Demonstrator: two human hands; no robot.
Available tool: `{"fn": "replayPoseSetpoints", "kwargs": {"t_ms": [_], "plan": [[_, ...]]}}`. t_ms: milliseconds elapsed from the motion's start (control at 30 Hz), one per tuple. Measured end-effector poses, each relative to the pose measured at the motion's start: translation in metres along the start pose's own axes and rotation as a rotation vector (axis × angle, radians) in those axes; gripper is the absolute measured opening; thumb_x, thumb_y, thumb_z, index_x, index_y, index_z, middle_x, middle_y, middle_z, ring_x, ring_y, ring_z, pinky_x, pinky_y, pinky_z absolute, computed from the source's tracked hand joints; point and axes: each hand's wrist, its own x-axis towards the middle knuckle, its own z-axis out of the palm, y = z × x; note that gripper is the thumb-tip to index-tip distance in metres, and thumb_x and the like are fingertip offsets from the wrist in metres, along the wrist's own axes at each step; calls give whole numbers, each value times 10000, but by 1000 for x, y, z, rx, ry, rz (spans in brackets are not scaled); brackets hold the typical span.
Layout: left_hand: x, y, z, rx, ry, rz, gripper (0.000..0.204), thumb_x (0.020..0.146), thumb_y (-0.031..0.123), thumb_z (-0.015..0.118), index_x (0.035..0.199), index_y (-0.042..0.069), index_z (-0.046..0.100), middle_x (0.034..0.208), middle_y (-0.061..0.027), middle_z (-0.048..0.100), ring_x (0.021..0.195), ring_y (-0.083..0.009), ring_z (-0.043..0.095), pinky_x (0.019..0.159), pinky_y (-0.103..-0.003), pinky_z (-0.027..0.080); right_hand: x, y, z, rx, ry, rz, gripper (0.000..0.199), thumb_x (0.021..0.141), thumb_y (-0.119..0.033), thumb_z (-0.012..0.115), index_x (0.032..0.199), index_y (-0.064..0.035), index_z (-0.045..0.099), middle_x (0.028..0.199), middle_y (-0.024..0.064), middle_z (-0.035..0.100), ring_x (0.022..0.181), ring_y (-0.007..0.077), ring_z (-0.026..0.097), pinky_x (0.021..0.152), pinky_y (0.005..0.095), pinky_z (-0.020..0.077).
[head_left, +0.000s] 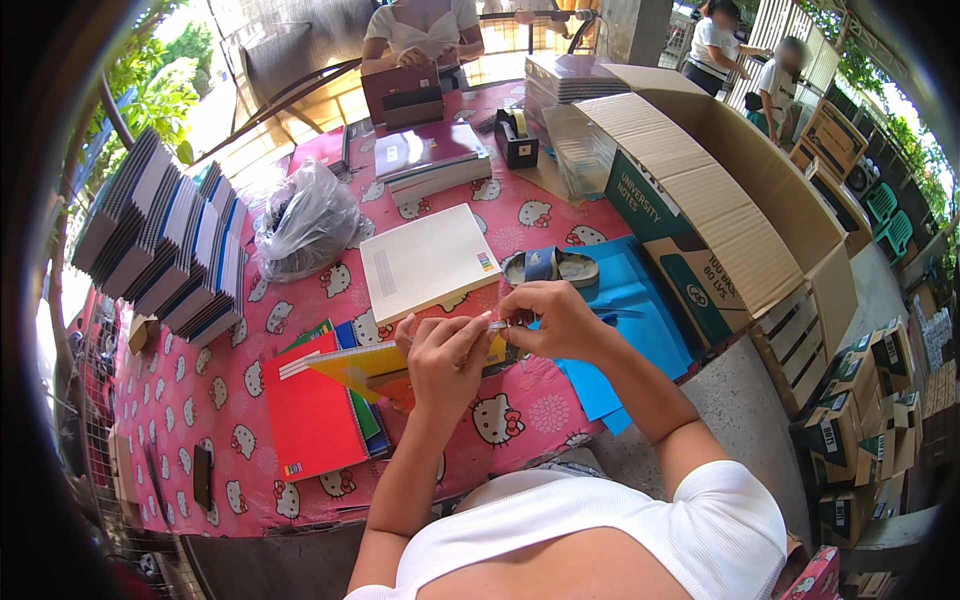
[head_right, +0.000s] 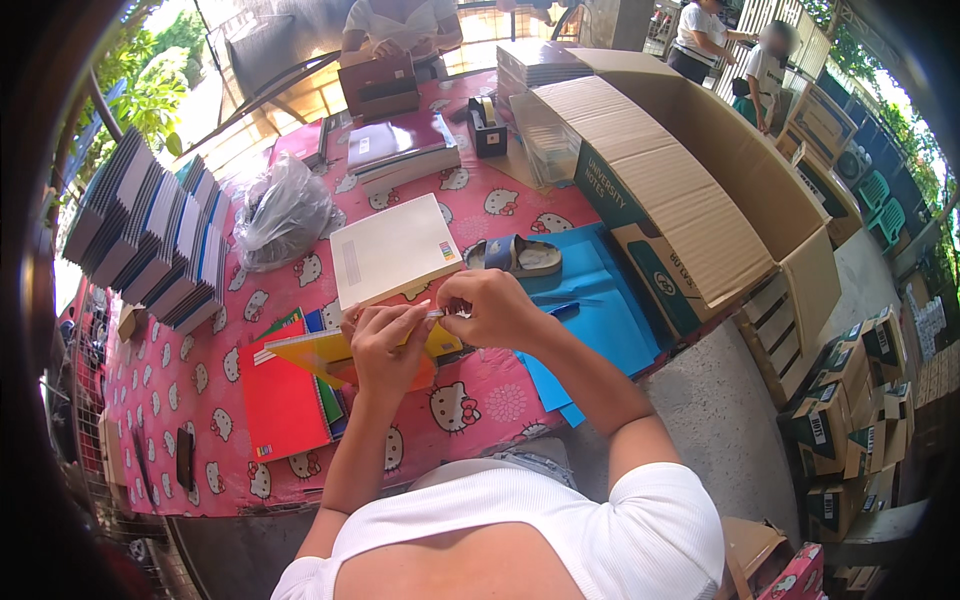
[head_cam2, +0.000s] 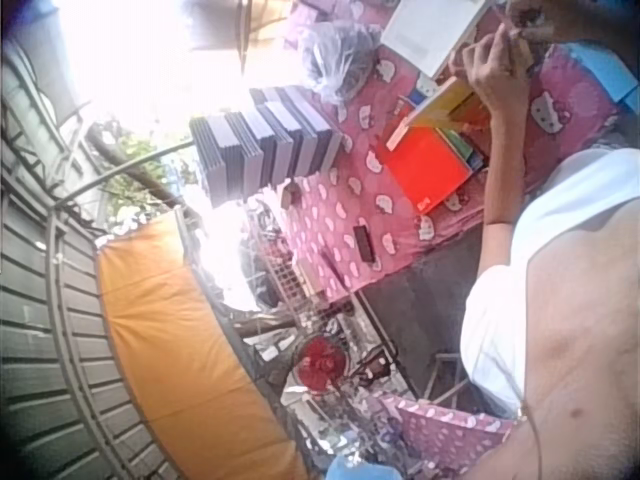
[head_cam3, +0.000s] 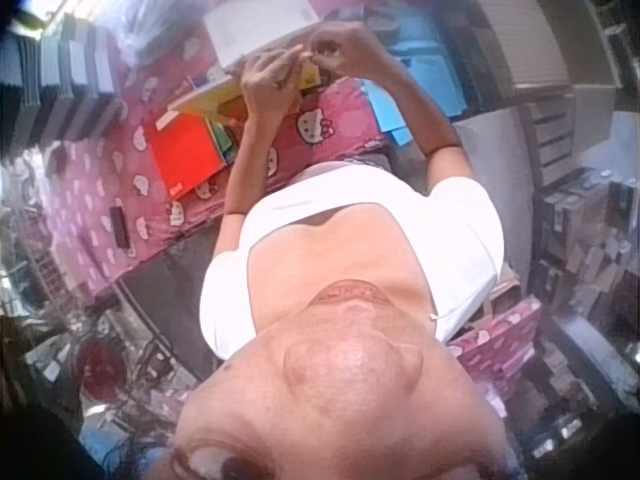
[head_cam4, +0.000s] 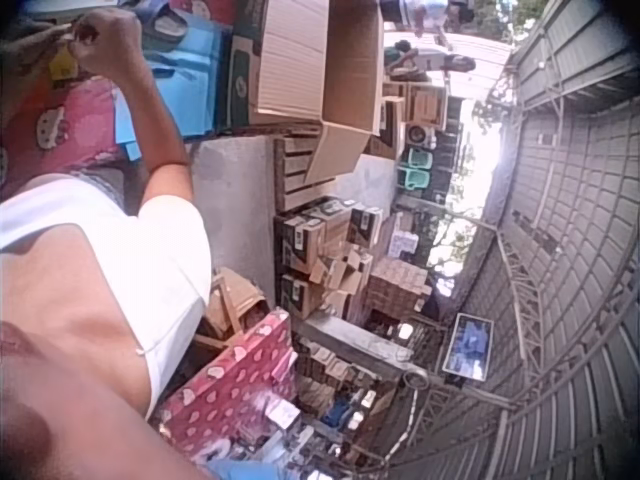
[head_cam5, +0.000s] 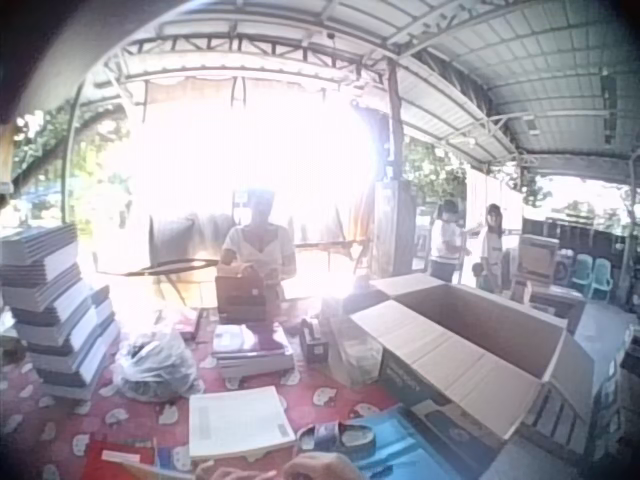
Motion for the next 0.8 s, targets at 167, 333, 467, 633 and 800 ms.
{"fn": "replayPoseSetpoints", "kwargs": {"t_ms": [167,333,467,633,800], "plan": [[-3,-8,6,-57,42,-9,201,728,162,753,929,159,740,851,17,666,815,-170,584,927,-384,310,3,-1,-2,89,40,-58,182,684,-17,755,833,-2,650,735,78,647,666,148,629,640,260,507],[-4,-3,5,-10,60,117,255,714,152,740,963,210,739,873,39,644,834,-162,567,944,-417,266,1,2,-5,219,-45,158,192,684,-12,761,843,-14,654,774,77,660,710,153,637,646,266,506],[0,4,6,93,76,134,236,728,130,721,940,233,739,874,43,644,836,-154,576,971,-430,247,2,0,0,39,44,-35,196,688,-8,750,864,-19,664,797,84,670,723,159,647,620,268,502],[1,-5,5,-66,5,79,191,752,119,707,906,228,739,829,49,664,782,-138,601,981,-434,251,-1,7,-1,2,21,-73,186,695,-13,744,859,-14,657,787,88,662,705,164,644,599,274,499],[6,-1,3,-129,0,9,157,729,96,747,849,197,755,779,35,679,766,-127,620,914,-381,310,3,5,0,-83,-34,-51,191,694,-29,756,855,-13,656,790,88,665,688,176,641,592,275,499]]}}
